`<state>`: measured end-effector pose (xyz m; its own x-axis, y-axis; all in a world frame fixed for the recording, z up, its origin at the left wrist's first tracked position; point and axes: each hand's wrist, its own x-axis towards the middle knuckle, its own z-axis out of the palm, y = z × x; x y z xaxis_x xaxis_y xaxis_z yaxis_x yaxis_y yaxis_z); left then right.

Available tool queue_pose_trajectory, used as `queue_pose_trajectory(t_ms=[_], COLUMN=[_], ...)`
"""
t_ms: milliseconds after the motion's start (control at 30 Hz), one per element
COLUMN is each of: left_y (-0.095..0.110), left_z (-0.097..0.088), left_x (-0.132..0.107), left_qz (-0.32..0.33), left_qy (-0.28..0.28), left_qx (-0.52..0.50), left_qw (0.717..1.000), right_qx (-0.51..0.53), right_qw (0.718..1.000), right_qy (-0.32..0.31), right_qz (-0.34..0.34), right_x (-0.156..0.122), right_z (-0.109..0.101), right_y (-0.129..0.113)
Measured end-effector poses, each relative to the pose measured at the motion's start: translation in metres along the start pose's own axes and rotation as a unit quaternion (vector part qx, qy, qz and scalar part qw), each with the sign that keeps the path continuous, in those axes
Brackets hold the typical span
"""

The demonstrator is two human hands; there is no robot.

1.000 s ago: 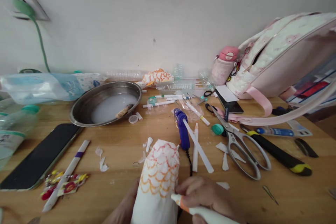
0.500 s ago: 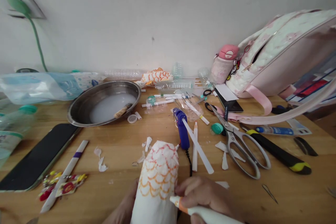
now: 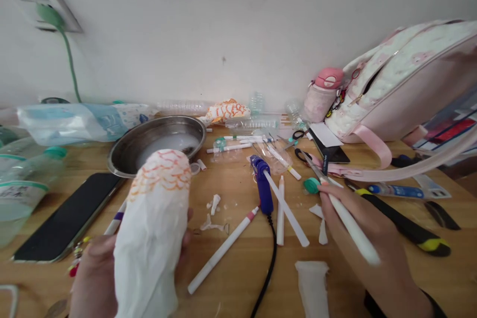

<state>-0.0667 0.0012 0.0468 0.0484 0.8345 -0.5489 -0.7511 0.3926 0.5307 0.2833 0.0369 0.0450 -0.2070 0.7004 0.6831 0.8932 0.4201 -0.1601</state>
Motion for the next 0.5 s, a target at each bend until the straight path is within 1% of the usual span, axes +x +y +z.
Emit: queue_pose_trajectory(t_ms=[67,100,133,200,233,300,333,400,433,500], left_y=[0.006,0.007,0.007,0.004,0.002,-0.004,-0.007,-0.011,-0.013,-0.015], left_z=[0.012,0.017,0.022,0.027,0.028,0.025,0.023,0.017,0.015,0.011], left_x=[0.0,-0.001,-0.002,-0.005,-0.007,-0.01,-0.012,-0.014,-0.015,-0.016], left_qz=[0.043,0.062,0.068,0.044,0.019,-0.036,-0.055,-0.064,-0.064,-0.072], left_qy=[0.06,0.076,0.08,0.073,0.069,0.057,0.044,0.01,-0.005,-0.034], left_qx=[-0.009,-0.01,-0.011,-0.032,-0.046,-0.058,-0.058,-0.041,-0.023,0.029], left_qw=[0.997,0.995,0.994,0.996,0.996,0.996,0.996,0.997,0.998,0.996], right_qx=[-0.058,-0.085,-0.106,-0.102,-0.077,-0.004,0.028,0.088,0.091,0.054], right_qw=[0.993,0.987,0.982,0.982,0.984,0.98,0.973,0.954,0.944,0.927], right_qy=[-0.104,-0.138,-0.155,-0.16,-0.158,-0.195,-0.223,-0.268,-0.289,-0.33], right_qz=[0.007,0.012,0.023,0.025,0.015,-0.025,-0.049,-0.1,-0.13,-0.169], right_x=[0.001,0.0,-0.001,-0.002,-0.002,-0.002,-0.002,-0.006,-0.008,-0.013], right_z=[0.007,0.01,0.012,0.013,0.011,0.007,0.007,0.011,0.017,0.032], right_y=[0.013,0.016,0.016,0.009,0.0,-0.023,-0.037,-0.065,-0.078,-0.098])
